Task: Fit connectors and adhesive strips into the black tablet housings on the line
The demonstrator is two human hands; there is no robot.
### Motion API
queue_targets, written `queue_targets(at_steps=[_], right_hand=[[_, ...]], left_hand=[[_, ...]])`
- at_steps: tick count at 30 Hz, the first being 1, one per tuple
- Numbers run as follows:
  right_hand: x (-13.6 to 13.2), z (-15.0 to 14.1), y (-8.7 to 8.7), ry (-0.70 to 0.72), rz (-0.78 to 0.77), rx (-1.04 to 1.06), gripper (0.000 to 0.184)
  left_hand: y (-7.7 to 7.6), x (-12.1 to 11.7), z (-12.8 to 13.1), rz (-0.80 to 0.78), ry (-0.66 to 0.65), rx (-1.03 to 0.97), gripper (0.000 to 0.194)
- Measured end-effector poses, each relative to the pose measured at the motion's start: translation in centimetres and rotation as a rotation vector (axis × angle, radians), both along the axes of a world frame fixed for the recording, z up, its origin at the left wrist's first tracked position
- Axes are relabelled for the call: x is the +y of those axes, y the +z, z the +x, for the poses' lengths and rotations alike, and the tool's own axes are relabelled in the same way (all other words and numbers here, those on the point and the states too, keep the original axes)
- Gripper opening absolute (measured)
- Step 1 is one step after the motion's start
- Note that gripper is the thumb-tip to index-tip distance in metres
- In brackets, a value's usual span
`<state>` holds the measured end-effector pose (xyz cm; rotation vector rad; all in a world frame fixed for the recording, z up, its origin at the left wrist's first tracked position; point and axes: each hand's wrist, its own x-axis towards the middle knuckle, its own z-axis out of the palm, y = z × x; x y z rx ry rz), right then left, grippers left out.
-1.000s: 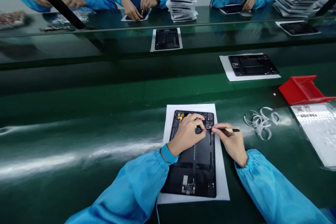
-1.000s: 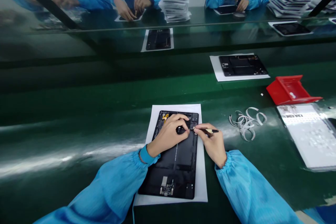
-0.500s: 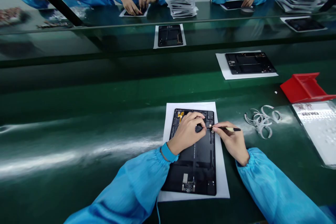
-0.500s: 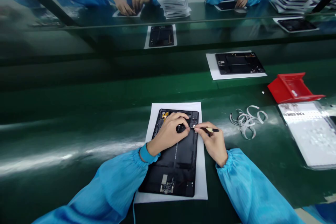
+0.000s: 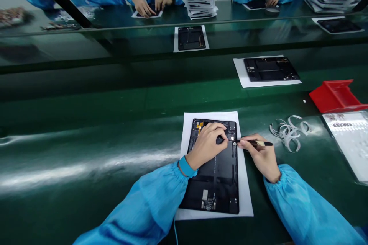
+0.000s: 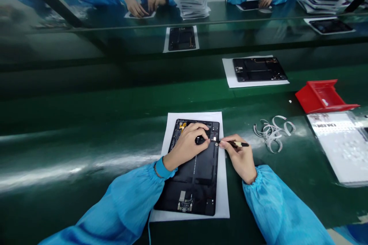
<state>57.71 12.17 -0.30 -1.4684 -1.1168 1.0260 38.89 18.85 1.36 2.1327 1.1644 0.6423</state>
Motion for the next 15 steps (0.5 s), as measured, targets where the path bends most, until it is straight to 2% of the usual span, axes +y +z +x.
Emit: queue_targets(at_steps=[6, 9, 13, 15], right_hand=[[0.0, 0.1, -0.1, -0.023, 0.009, -0.054, 0.027], [0.3, 0.1, -0.2, -0.063, 0.042, -0.004, 0.027], [0.7, 0.1, -0.3, -0.131, 0.083, 0.089, 0.028], [0.8, 0.0, -0.2, -0.143, 0.099, 0.105, 0.029]], left_hand=[[0.0, 0.0, 0.2, -0.023, 0.003, 0.011, 0.008], [0.0, 0.2, 0.2, -0.014, -0.015, 0.001, 0.009], [0.6, 0.2, -1.3, 0.002, -0.085, -0.015, 0.019], [0.8, -0.2, -2.6, 0.06, -0.05, 0.057, 0.023]])
